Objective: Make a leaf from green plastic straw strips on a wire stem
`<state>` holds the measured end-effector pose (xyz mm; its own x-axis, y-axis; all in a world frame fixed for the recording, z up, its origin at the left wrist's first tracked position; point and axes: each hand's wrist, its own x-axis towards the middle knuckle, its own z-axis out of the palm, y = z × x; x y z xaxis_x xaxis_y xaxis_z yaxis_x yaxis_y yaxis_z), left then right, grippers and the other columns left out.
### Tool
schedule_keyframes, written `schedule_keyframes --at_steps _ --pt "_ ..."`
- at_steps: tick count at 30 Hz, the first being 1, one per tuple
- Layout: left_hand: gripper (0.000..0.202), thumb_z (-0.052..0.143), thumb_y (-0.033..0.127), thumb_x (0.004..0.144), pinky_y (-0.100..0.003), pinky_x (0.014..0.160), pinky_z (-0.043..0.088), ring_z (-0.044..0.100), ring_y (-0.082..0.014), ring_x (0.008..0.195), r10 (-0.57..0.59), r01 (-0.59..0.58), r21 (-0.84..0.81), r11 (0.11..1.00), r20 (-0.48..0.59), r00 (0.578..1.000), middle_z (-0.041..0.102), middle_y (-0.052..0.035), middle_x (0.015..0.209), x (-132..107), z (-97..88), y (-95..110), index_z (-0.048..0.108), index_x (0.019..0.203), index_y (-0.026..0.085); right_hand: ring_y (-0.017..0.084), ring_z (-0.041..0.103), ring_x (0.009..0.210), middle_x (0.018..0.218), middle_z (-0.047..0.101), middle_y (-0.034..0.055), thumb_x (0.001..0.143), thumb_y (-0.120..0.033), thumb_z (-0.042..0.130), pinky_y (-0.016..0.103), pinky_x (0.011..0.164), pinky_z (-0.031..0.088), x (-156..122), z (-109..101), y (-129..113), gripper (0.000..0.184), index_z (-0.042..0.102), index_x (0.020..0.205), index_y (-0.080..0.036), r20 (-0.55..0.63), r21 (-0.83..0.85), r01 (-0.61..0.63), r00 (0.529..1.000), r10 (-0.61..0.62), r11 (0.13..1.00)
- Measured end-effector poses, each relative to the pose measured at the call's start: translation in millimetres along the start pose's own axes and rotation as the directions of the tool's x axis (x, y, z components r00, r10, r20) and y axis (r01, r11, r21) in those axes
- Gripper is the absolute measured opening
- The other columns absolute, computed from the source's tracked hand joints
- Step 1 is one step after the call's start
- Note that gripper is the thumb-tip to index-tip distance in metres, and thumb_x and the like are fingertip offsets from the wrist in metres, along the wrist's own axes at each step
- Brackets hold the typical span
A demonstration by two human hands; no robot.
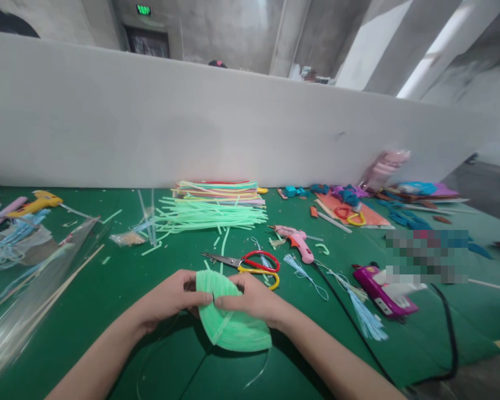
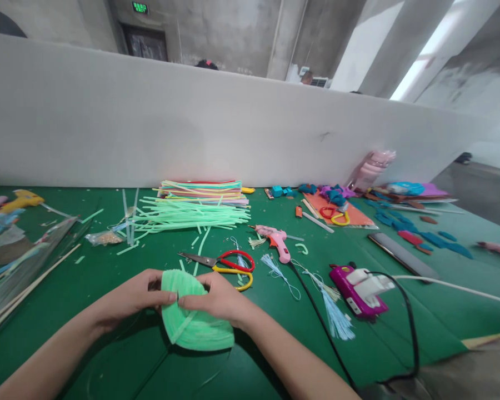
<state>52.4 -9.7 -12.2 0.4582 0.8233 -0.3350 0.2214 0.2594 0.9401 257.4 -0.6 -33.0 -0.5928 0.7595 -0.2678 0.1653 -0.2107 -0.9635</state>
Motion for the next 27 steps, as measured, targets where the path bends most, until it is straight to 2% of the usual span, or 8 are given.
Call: schedule_keyframes --at_steps 7,13,17,23,25,27 --pt "0.020 0.071 0.028 0.073 -0.024 0.058 0.043 0.059 -0.0145 0.066 0.014 -0.014 -0.016 1.000 -0.018 1.000 0.069 -0.0019 0.074 1.0 0.7 -1.0 0.072 0.088 0.014 0.012 0.053 0.062 0.073 0.063 -0.0001 0.072 -0.033 0.072 0.022 0.058 0.043 -0.8 0.2 -1.9 0.024 0.071 0.085 -0.013 0.006 0.003 0.035 0.999 -0.035 0.999" --pt "0.022 0.070 0.027 0.075 -0.024 0.059 0.044 0.059 -0.0145 0.068 0.002 -0.003 -0.026 1.000 -0.024 1.000 0.068 -0.0018 0.076 0.5 0.5 -0.7 0.071 0.093 0.014 0.012 0.055 0.064 0.076 0.066 0.0004 0.072 -0.034 0.073 0.022 0.061 0.044 0.0 0.9 -2.6 0.025 0.071 0.086 -0.014 -0.003 0.012 0.049 0.999 -0.049 0.999" --pt "0.022 0.071 0.032 0.075 -0.024 0.061 0.045 0.060 -0.0155 0.072 0.019 -0.018 -0.014 1.000 0.010 1.000 0.068 -0.0020 0.078 -0.7 0.9 0.5 0.070 0.090 0.015 0.012 0.056 0.063 0.076 0.067 0.0008 0.072 -0.037 0.073 0.023 0.060 0.045 -1.6 0.2 -2.6 0.027 0.071 0.086 -0.014 0.011 0.018 0.017 1.000 -0.017 1.000" --pt "0.033 0.069 0.035 0.077 -0.025 0.065 0.048 0.061 -0.0161 0.077 0.026 -0.026 -0.004 1.000 -0.026 0.999 0.070 -0.0050 0.090 0.9 0.2 -0.3 0.069 0.103 0.016 0.014 0.059 0.067 0.082 0.069 0.0017 0.069 -0.034 0.075 0.024 0.063 0.047 -4.8 -3.4 -8.3 0.029 0.072 0.091 -0.015 0.015 -0.028 -0.052 0.999 0.052 0.998" --pt "0.035 0.069 0.035 0.076 -0.027 0.066 0.050 0.063 -0.0174 0.077 0.000 0.000 0.004 1.000 -0.006 1.000 0.070 -0.0061 0.090 1.0 -1.0 -1.0 0.068 0.105 0.015 0.013 0.059 0.066 0.081 0.070 0.0018 0.069 -0.033 0.075 0.024 0.063 0.047 -5.1 -3.6 -10.1 0.028 0.072 0.090 -0.015 0.009 -0.041 -0.064 0.998 0.064 0.997" --pt "0.035 0.069 0.037 0.075 -0.029 0.063 0.052 0.064 -0.0191 0.073 -0.036 0.034 0.029 0.999 0.058 0.998 0.071 -0.0070 0.085 0.5 -2.2 -2.0 0.069 0.101 0.014 0.012 0.058 0.063 0.078 0.069 0.0014 0.069 -0.033 0.074 0.023 0.061 0.047 -4.9 -3.0 -11.1 0.026 0.072 0.087 -0.014 -0.017 -0.039 -0.064 0.998 0.064 0.997"
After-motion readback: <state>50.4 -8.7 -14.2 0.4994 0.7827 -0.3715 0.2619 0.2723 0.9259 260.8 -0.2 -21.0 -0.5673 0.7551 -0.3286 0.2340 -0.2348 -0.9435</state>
